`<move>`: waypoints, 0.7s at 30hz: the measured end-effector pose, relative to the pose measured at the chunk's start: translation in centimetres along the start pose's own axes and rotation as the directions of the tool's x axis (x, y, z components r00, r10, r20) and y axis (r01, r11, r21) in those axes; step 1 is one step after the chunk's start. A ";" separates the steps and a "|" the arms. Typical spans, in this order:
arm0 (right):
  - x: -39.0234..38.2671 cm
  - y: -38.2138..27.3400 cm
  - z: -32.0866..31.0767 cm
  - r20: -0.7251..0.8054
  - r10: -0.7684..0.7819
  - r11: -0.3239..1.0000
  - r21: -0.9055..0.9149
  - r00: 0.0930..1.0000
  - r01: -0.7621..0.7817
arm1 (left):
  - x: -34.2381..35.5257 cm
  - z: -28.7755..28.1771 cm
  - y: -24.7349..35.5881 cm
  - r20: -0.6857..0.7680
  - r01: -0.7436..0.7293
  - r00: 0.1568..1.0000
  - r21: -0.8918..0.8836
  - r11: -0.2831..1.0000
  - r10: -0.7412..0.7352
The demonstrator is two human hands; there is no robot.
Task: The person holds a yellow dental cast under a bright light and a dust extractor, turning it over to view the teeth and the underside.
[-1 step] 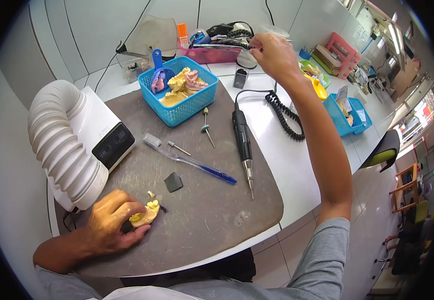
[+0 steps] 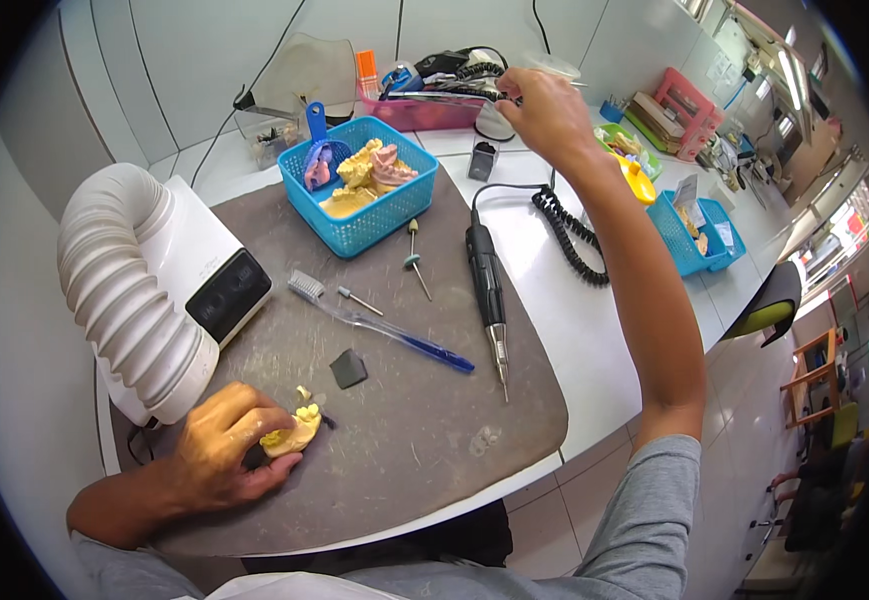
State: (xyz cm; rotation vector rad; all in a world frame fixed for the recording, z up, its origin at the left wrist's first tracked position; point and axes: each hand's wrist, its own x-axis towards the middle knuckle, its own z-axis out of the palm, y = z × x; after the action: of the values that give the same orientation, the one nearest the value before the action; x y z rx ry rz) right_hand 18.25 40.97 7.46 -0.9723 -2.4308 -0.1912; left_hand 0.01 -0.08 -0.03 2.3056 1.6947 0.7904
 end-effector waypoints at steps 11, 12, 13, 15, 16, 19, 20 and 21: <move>5.3 -1.6 3.0 -0.015 -0.185 0.976 -0.121 0.983 0.182 | 0.6 -0.3 -0.6 0.018 -0.045 0.999 -0.076 0.996 0.047; 5.5 -1.6 3.1 -0.008 -0.189 0.974 -0.129 0.982 0.186 | 0.7 -0.3 -0.7 0.025 -0.048 0.998 -0.089 0.995 0.050; 5.6 -1.6 3.1 -0.027 -0.197 0.972 -0.138 0.980 0.192 | 0.7 -0.3 -0.8 0.031 -0.046 0.998 -0.103 0.994 0.050; 6.0 -1.3 3.1 -0.058 -0.201 0.971 -0.140 0.978 0.192 | 0.9 -0.4 -0.9 0.041 -0.042 0.998 -0.123 0.992 0.047; 6.2 -1.3 3.3 -0.073 -0.214 0.966 -0.161 0.974 0.201 | 1.0 -0.4 -1.0 0.051 -0.038 0.998 -0.134 0.990 0.045; 7.1 -0.8 3.7 -0.113 -0.255 0.951 -0.211 0.960 0.228 | 1.4 -0.7 -0.9 0.076 -0.036 0.996 -0.121 0.992 0.046; 7.3 -0.5 3.8 -0.121 -0.271 0.946 -0.218 0.955 0.240 | 1.5 -0.8 -0.9 0.088 -0.031 0.995 -0.118 0.993 0.042; 7.5 -0.3 3.9 -0.128 -0.287 0.941 -0.223 0.949 0.254 | 1.5 -0.9 -0.9 0.098 -0.029 0.994 -0.115 0.993 0.041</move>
State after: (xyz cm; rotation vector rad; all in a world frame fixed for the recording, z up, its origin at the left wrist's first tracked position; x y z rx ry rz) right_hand 11.91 46.52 7.98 -0.6684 -2.4207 -0.6034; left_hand -0.89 1.46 0.86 2.2642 1.5310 0.7431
